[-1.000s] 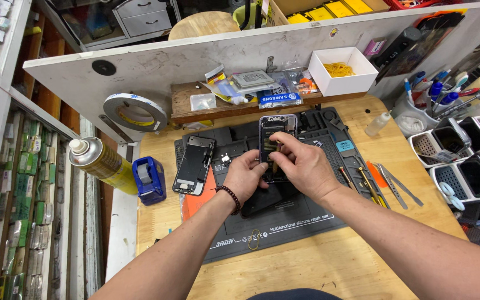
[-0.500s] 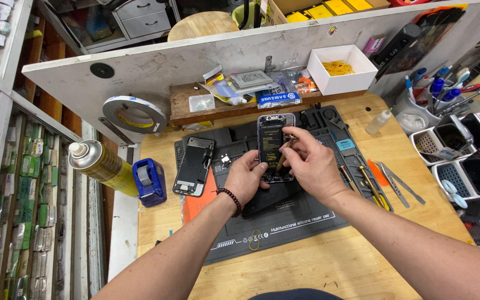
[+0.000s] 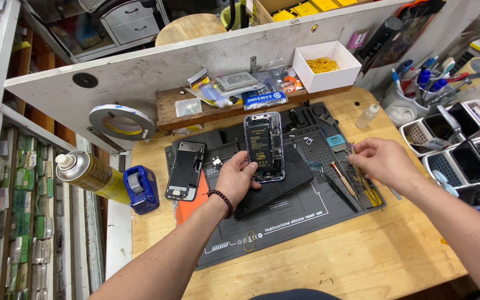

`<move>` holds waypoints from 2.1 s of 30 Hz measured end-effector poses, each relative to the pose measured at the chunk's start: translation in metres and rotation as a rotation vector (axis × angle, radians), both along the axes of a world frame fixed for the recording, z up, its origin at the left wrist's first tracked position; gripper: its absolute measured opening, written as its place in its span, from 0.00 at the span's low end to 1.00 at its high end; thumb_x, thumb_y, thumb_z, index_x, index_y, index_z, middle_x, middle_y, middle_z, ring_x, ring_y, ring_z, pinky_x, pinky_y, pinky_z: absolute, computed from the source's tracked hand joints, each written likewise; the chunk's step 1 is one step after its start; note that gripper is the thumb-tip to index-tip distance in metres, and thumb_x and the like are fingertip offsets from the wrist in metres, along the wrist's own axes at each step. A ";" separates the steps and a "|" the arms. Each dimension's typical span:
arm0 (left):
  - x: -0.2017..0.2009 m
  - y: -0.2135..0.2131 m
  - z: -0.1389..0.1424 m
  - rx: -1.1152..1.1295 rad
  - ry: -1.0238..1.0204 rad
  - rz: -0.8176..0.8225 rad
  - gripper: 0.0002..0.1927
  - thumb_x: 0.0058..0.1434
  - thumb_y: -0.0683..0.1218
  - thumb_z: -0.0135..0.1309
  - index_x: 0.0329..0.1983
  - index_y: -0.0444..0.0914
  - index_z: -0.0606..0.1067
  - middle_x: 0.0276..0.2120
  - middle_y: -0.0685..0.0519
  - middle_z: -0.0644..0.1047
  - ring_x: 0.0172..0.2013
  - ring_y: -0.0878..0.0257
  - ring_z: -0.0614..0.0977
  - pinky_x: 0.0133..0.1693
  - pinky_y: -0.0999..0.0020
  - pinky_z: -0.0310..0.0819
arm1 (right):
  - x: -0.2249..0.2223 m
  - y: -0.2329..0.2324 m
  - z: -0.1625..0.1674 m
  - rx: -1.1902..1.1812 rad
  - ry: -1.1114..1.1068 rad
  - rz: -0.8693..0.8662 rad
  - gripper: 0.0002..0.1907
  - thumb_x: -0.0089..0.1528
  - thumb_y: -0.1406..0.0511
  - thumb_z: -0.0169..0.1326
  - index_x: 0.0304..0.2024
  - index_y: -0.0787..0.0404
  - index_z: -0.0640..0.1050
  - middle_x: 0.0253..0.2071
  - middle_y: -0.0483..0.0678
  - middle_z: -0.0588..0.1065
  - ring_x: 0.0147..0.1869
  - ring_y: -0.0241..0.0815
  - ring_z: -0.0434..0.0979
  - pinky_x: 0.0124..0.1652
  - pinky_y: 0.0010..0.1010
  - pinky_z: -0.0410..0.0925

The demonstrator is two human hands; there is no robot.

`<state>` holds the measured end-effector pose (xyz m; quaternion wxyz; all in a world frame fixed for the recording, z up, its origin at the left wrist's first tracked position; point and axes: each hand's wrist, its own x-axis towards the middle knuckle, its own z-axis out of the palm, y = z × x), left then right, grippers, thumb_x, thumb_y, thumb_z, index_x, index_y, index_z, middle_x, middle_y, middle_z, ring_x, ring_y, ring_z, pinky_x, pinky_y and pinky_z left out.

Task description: The person uses a precision screwdriver to remove screws from the internal frame of a disassembled smartphone. They then use a plastic pry tool to carefully lift and separate a ribbon cable connector from the motherboard.

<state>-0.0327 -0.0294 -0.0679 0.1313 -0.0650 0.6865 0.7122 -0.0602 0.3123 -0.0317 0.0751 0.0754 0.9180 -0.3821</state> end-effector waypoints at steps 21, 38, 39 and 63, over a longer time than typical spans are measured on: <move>0.002 0.006 0.005 -0.044 -0.039 0.023 0.15 0.70 0.41 0.46 0.58 0.35 0.73 0.46 0.51 0.82 0.34 0.67 0.81 0.35 0.72 0.81 | 0.013 -0.040 -0.023 0.495 -0.124 0.042 0.12 0.62 0.60 0.59 0.45 0.58 0.82 0.42 0.54 0.83 0.51 0.50 0.82 0.52 0.43 0.72; -0.003 -0.002 -0.009 0.011 0.017 0.034 0.14 0.69 0.40 0.48 0.57 0.35 0.74 0.43 0.51 0.82 0.31 0.68 0.80 0.32 0.73 0.80 | 0.023 -0.177 0.041 -0.236 0.474 0.271 0.21 0.64 0.68 0.57 0.59 0.58 0.69 0.33 0.48 0.83 0.32 0.37 0.84 0.33 0.30 0.75; -0.003 -0.003 -0.010 0.012 0.012 0.035 0.14 0.69 0.40 0.48 0.56 0.35 0.74 0.43 0.51 0.82 0.30 0.68 0.80 0.32 0.73 0.80 | 0.022 -0.181 0.039 -0.231 0.472 0.285 0.21 0.64 0.68 0.57 0.59 0.58 0.69 0.33 0.49 0.83 0.33 0.38 0.85 0.33 0.31 0.75; -0.006 -0.008 -0.010 0.004 0.031 0.045 0.14 0.69 0.40 0.48 0.56 0.34 0.74 0.40 0.51 0.82 0.28 0.68 0.80 0.30 0.73 0.80 | 0.017 -0.192 0.028 -0.070 0.479 0.386 0.23 0.63 0.67 0.57 0.61 0.56 0.69 0.33 0.51 0.82 0.34 0.48 0.84 0.34 0.37 0.74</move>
